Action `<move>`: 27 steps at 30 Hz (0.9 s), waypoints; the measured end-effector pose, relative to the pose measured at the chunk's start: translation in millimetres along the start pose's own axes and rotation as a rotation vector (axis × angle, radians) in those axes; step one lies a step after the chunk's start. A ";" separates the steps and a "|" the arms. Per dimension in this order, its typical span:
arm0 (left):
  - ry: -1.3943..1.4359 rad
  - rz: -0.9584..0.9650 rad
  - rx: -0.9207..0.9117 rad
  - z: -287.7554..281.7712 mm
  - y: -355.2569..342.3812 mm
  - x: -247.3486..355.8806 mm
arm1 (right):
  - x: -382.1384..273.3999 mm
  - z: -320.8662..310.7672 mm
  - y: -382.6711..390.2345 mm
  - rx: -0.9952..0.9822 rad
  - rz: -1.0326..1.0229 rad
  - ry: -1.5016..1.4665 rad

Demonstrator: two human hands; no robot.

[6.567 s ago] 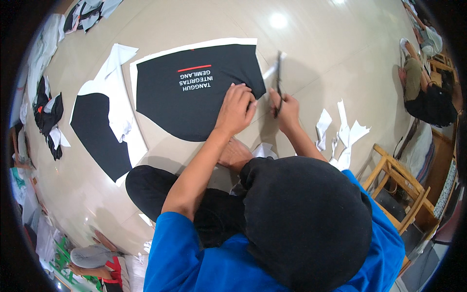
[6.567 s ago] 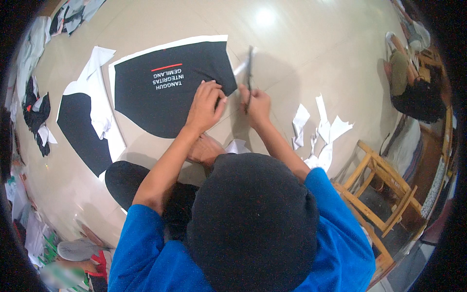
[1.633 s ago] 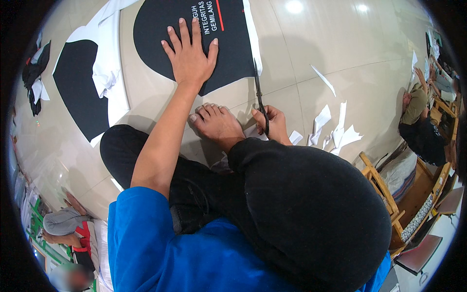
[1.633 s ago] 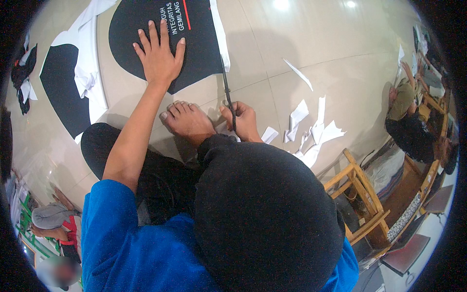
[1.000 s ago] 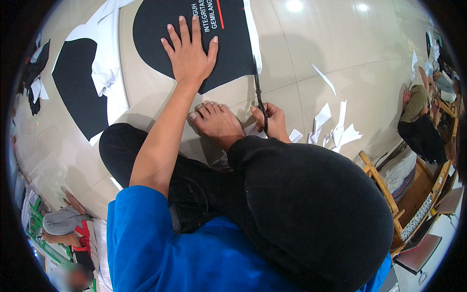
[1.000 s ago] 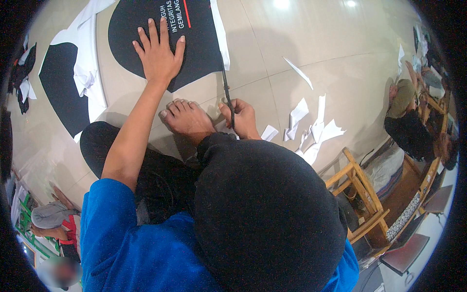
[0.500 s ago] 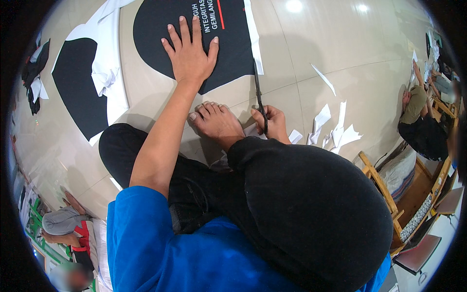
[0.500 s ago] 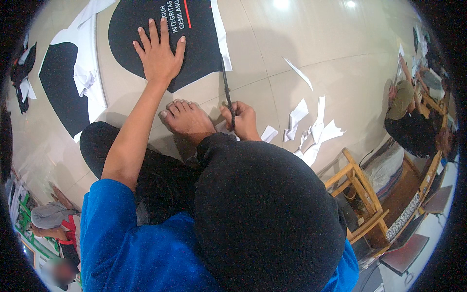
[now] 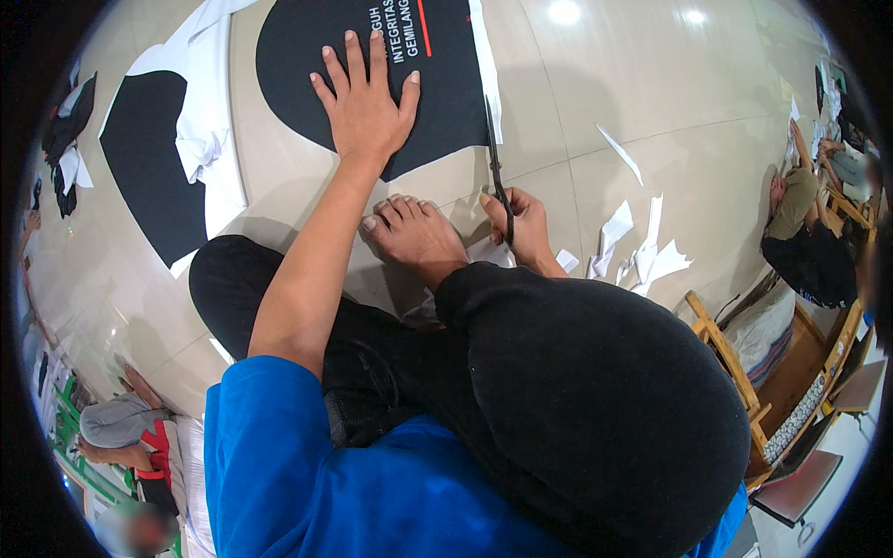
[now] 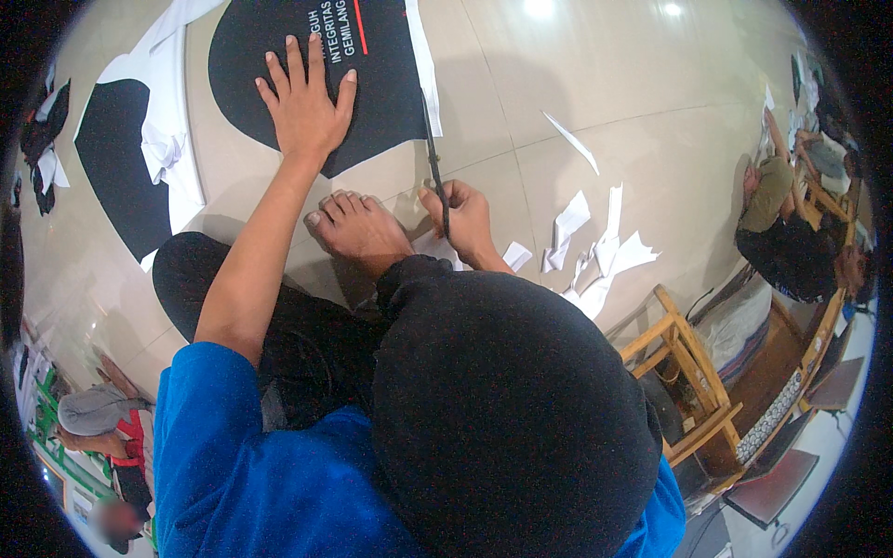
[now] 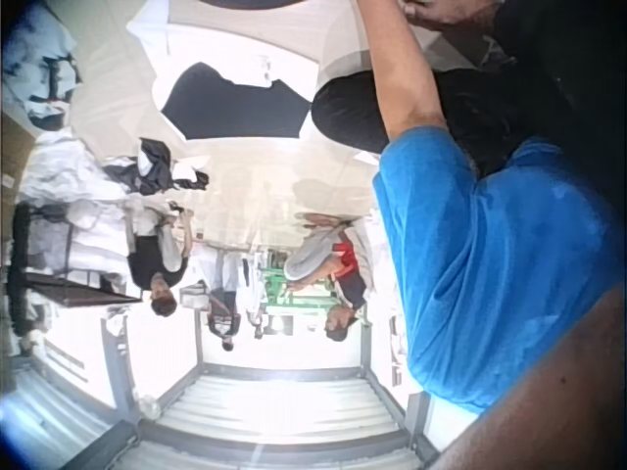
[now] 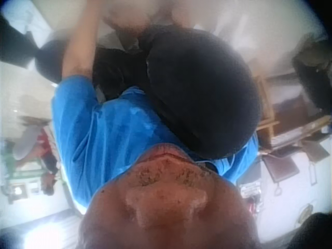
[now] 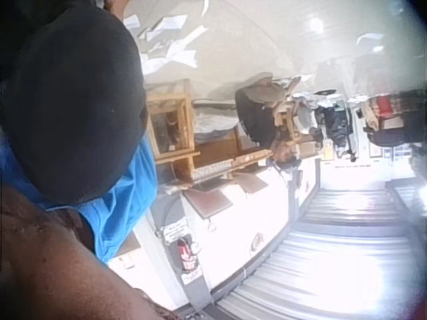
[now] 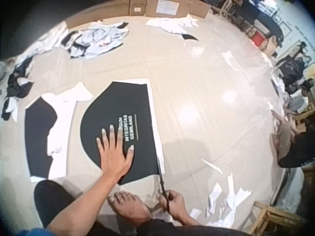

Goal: The person sits on the floor and uses shears to cut a black fabric piece along the edge of a white paper template. They trim the excess fabric around the template's perimeter and then remove the template to reveal the cut shape.

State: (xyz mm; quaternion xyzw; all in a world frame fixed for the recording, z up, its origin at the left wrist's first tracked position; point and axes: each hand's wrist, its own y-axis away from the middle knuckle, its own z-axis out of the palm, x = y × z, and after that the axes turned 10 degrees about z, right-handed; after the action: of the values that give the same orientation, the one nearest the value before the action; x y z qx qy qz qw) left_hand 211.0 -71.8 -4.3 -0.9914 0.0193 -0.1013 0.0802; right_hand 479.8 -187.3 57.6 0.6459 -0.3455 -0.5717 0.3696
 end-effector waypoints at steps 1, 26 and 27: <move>0.002 0.005 0.012 0.4 0.1 0.0 | 0.5 -0.4 -1.2 -0.002 -0.004 0.001; 0.001 0.006 0.012 -0.2 0.5 -0.7 | 5.8 -2.6 0.4 0.006 0.000 0.027; 0.003 0.007 0.011 0.2 0.0 0.0 | 4.6 -3.2 0.6 0.007 -0.001 0.023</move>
State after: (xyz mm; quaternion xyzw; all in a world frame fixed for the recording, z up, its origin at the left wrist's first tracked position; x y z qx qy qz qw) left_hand 211.1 -71.8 -4.5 -0.9907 0.0225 -0.1028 0.0860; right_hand 483.5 -191.3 56.1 0.6540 -0.3428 -0.5631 0.3711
